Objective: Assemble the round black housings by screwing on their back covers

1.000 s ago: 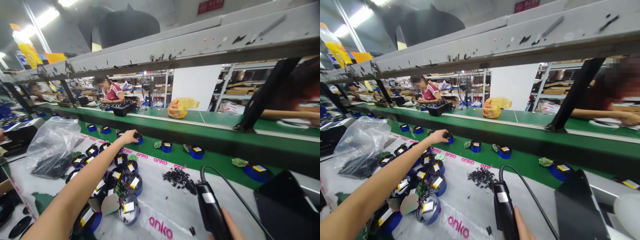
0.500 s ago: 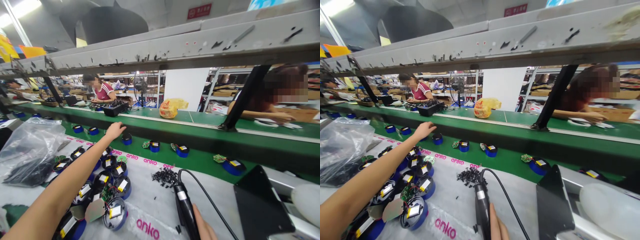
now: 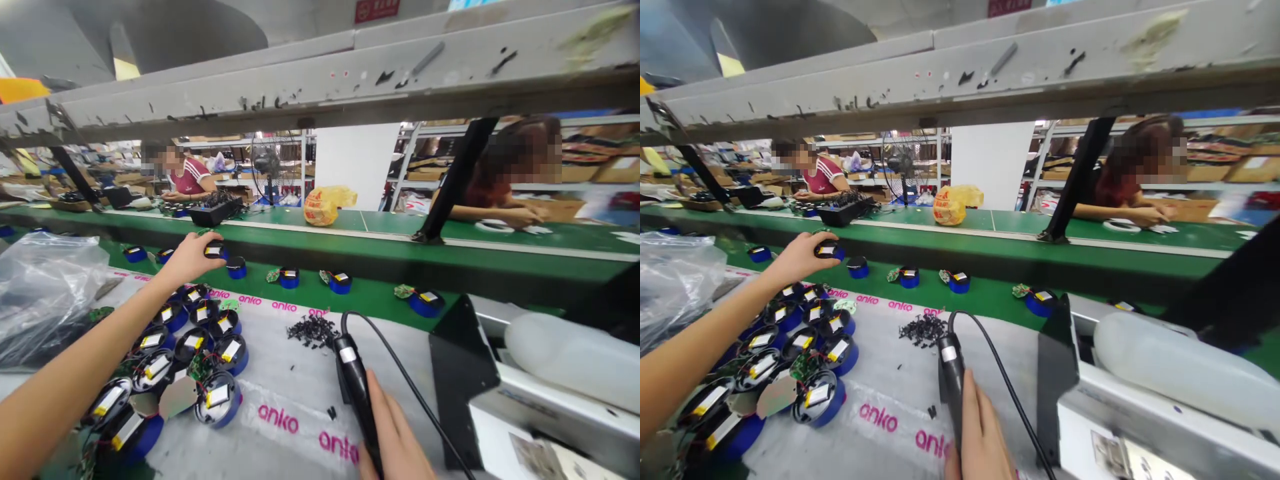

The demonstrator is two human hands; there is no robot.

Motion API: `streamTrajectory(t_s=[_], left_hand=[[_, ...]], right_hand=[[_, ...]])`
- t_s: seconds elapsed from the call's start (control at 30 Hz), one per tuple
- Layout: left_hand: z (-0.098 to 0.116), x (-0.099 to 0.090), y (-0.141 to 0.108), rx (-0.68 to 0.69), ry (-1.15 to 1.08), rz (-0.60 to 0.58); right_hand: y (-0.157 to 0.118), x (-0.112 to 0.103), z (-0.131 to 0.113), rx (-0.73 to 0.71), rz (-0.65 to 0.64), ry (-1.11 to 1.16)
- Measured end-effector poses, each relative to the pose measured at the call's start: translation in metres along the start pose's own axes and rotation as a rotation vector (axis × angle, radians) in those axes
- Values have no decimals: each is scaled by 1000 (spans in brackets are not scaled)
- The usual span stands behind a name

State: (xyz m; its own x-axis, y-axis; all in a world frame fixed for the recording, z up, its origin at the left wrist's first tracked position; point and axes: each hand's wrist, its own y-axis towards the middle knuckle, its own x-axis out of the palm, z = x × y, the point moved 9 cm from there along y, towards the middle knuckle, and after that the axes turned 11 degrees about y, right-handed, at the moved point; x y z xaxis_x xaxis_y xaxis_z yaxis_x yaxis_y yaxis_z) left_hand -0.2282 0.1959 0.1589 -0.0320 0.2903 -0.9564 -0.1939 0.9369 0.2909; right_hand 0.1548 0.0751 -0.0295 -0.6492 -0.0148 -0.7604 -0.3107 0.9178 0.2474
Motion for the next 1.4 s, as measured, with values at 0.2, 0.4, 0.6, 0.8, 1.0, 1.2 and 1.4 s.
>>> streamTrajectory(t_s=[0.2,0.4,0.6,0.8,1.0,1.2,1.4], left_hand=[[171,28,-169,591,-515,-367],[236,84,-253,726,-668,-609],[183,77,-164,329,-423,-246],[186,120,-137,174,-352,-183],[179,114,-145,126,-662,-142],[186,120,-161,35,-1234,-412],[204,133,-183,-108,-1625,-764]], right_hand=[[-3,-33,6,15,47,-99],[-17,-25,21,29,-40,-207],[0,-60,-47,64,-101,-286],[21,-43,-73,125,-277,-245],[19,-41,-59,148,-190,-15],[0,-39,-43,209,-71,569],[0,-44,-49,105,-37,699]])
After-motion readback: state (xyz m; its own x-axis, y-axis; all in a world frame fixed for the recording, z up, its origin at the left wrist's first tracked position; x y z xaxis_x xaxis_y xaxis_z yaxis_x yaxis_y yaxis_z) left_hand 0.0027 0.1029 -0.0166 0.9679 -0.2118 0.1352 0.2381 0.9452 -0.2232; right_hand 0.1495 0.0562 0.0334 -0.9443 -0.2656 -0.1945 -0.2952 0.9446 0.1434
